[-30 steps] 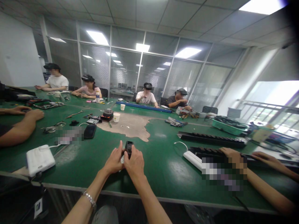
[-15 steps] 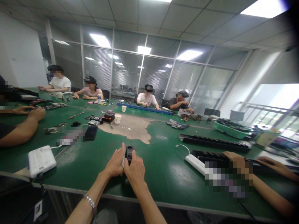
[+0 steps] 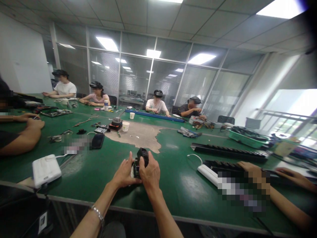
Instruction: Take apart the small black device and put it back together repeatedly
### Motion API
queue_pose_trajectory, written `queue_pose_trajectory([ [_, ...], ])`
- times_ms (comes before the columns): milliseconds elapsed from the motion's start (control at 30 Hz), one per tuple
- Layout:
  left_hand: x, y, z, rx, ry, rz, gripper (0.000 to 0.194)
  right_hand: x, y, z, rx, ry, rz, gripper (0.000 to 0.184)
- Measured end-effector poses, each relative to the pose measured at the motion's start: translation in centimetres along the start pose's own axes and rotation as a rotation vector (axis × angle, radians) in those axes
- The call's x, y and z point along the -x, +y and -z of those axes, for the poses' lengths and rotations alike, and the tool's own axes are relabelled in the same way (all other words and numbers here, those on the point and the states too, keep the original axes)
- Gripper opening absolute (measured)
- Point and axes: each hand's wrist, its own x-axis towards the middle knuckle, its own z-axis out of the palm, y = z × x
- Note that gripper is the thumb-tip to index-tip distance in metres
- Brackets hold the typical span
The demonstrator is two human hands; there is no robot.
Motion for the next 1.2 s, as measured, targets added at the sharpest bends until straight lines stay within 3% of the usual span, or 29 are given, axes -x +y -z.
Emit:
queue_pose_trajectory([
  [167,0.1,0.3,0.3,-0.016,0.005,0.021,0.14,1.6,3.8,0.7,0.072,0.024,0.006,0.052],
  [300,0.1,0.4,0.5,-0.017,-0.009,0.026,0.137,4.4,7.2,1.0,0.155,-0.062,0.031,0.055],
  [467,0.1,0.4,0.6,-0.01,-0.006,0.044,0.14,5.9,9.5,1.9,0.104,-0.109,0.101,0.072],
  [600,0.1,0.4,0.5,-0.01,0.017,0.029,0.141,5.3,9.1,2.2,0.087,-0.105,0.079,0.075],
  [833,0.0,-0.4,0.1,0.004,0.022,0.022,0.133,4.6,7.5,1.1,0.025,-0.102,0.107,0.054],
  [1000,0.1,-0.6,0.1,0.005,0.023,0.016,0.133,3.4,5.2,0.8,-0.09,-0.061,0.018,0.054],
  [1200,0.1,-0.7,0.0,-0.008,0.041,0.019,0.135,1.6,2.7,1.0,-0.102,-0.036,0.078,0.054],
])
